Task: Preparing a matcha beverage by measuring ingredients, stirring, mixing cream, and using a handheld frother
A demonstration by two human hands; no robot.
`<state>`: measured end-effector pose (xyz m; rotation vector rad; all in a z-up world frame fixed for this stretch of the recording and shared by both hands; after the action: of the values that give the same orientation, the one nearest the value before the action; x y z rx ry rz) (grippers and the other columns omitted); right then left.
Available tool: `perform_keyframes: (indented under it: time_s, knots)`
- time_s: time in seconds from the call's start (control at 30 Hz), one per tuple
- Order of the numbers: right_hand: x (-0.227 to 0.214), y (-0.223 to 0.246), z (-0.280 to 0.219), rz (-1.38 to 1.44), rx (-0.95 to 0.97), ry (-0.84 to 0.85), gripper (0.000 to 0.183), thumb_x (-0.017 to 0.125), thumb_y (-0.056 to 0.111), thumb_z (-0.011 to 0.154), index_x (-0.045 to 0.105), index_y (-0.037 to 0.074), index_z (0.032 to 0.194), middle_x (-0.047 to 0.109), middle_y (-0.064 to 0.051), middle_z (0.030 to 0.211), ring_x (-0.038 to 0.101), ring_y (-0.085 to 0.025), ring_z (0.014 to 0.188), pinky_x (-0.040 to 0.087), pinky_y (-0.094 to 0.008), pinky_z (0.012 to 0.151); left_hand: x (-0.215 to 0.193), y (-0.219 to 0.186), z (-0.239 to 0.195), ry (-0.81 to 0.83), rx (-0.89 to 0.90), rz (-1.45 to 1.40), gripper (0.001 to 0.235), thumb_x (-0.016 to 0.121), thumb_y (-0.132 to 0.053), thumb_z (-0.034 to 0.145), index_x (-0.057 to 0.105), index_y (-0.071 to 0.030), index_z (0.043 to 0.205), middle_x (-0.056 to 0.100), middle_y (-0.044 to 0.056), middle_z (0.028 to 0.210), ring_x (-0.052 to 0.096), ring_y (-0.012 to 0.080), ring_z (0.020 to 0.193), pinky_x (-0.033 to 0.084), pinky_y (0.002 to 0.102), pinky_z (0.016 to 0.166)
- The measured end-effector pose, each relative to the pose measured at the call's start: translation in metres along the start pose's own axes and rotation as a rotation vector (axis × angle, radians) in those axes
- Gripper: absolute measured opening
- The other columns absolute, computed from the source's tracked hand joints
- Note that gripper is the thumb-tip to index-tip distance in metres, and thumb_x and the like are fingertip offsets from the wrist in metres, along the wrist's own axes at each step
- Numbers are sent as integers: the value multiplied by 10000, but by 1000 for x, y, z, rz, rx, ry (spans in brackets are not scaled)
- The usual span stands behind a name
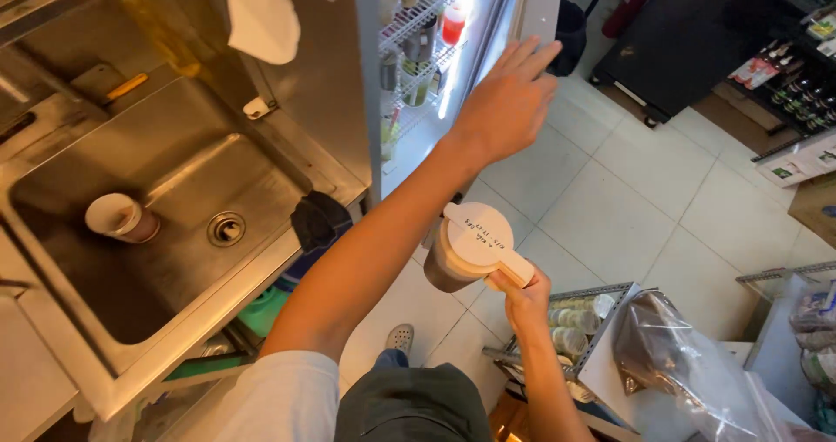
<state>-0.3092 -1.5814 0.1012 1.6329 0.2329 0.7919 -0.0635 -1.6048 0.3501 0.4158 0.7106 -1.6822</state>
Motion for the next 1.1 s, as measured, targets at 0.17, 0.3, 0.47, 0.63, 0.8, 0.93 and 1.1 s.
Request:
perform_keyframes:
  time_s: [0.17,0.3,0.47,0.63,0.8,0.93,1.1]
  knots:
    - [45,7,-33,-32,4,144,275,768,-60,828,683,-51,1089,736,-104,1016,695,-171,864,568,-332,754,-130,-2,-171,-52,-468,-464,293,624,-212,1018,692,-54,1256,708,125,1266,643,284,1234,468,380,1104]
    - [114,6,-68,-78,-12,279,284,802,-68,816,683,-43,1073,720,-81,1014,688,-153,886,572,-324,766,-189,-19,-317,-260,-778,-763,381,546,-209,1039,625,-30,1366,715,128,1316,646,235,1268,465,361,1127]
    - [249,-6,-146,-8,37,537,295,798,-63,831,705,-20,1108,732,-69,1054,683,-147,931,547,-309,821,-280,-58,-450,-357,-825,-987,467,480,-188,1067,534,4,1489,590,178,1507,510,252,1449,355,360,1228]
    - [394,-56,-256,59,162,791,323,767,35,851,689,-2,1163,717,-51,1123,666,-128,1030,519,-282,916,-424,-93,-575,-480,-959,-657,709,504,-59,892,380,-66,1590,501,140,1568,458,232,1457,406,369,1135]
    - [531,-144,-380,397,471,934,370,626,337,1019,675,-14,1124,694,-86,1053,571,-150,848,452,-298,758,-563,-126,-716,-645,-993,-419,757,533,-32,864,377,-68,1604,479,133,1589,488,236,1434,405,353,1149]
    - [632,-201,-476,264,484,1039,328,595,306,1016,661,-1,1113,665,-84,1027,510,-160,797,413,-311,725,-668,-146,-808,-777,-1096,-312,762,543,-49,855,362,-62,1595,483,139,1581,508,227,1394,467,347,1086]
    - [739,-256,-577,269,591,1097,303,583,249,1014,644,-17,1147,666,-90,1057,527,-152,822,436,-299,749,-771,-158,-903,-868,-1120,-174,767,540,-64,837,371,-45,1586,452,146,1608,496,229,1413,458,358,1097]
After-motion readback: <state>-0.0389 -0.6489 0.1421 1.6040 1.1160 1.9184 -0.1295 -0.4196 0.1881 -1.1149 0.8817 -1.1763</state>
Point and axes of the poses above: each hand's wrist, its own z-axis towards the middle knuckle, its own x-axis out of the palm, y = z × x, the point moved 3 cm from there along z, towards the middle knuckle
